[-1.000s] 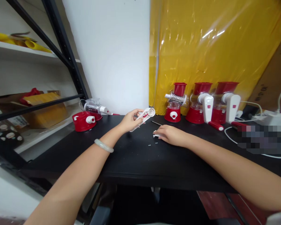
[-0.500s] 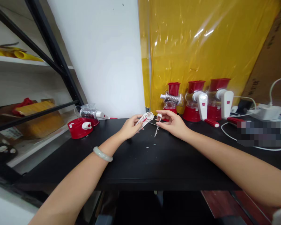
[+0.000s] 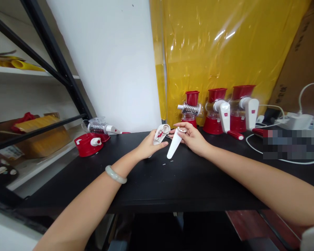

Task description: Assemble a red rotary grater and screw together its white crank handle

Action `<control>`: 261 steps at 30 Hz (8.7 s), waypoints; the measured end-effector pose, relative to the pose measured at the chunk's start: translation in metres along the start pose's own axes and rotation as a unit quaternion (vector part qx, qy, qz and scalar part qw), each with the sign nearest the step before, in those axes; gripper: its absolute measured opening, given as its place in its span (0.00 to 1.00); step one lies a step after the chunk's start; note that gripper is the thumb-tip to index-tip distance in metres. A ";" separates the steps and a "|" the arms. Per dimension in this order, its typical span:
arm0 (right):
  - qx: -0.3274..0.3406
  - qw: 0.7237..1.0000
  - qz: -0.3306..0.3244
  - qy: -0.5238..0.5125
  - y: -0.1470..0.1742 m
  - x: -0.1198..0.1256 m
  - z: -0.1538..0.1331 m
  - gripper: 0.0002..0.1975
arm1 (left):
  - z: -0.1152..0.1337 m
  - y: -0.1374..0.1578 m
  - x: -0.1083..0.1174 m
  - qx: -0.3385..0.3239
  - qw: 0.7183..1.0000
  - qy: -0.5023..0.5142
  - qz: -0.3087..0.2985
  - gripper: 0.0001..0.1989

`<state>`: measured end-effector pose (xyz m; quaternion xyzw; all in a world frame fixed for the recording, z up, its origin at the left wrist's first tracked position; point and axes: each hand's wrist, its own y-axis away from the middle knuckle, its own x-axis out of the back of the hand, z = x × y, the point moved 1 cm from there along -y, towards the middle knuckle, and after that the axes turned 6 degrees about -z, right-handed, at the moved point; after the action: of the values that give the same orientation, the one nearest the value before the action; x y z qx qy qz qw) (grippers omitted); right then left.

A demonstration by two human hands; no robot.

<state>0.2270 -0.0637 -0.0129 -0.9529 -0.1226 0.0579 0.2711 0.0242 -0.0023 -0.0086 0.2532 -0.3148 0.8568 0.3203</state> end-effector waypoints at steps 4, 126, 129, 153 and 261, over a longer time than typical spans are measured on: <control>0.088 0.990 0.023 0.110 0.003 -0.001 -0.006 0.11 | 0.002 0.000 0.000 -0.007 1.000 -0.011 -0.005 0.35; 0.401 0.687 0.014 0.605 0.020 -0.007 -0.035 0.07 | 0.036 0.013 -0.019 -0.102 0.983 -0.147 -0.029 0.33; 0.404 0.687 0.006 0.604 0.021 -0.009 -0.034 0.07 | 0.034 0.013 -0.021 -0.107 0.987 -0.119 -0.031 0.32; 0.367 0.781 0.027 0.504 0.020 -0.014 -0.031 0.08 | 0.038 0.012 -0.026 -0.138 0.981 -0.137 0.003 0.31; 0.492 0.591 -0.003 0.639 0.024 -0.005 -0.047 0.15 | 0.043 0.018 -0.031 -0.141 0.978 -0.138 0.062 0.33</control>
<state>0.2350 -0.1082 0.0140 -0.4666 0.1260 -0.5148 0.7081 0.0425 -0.0550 -0.0062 0.3014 -0.4890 0.7786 0.2525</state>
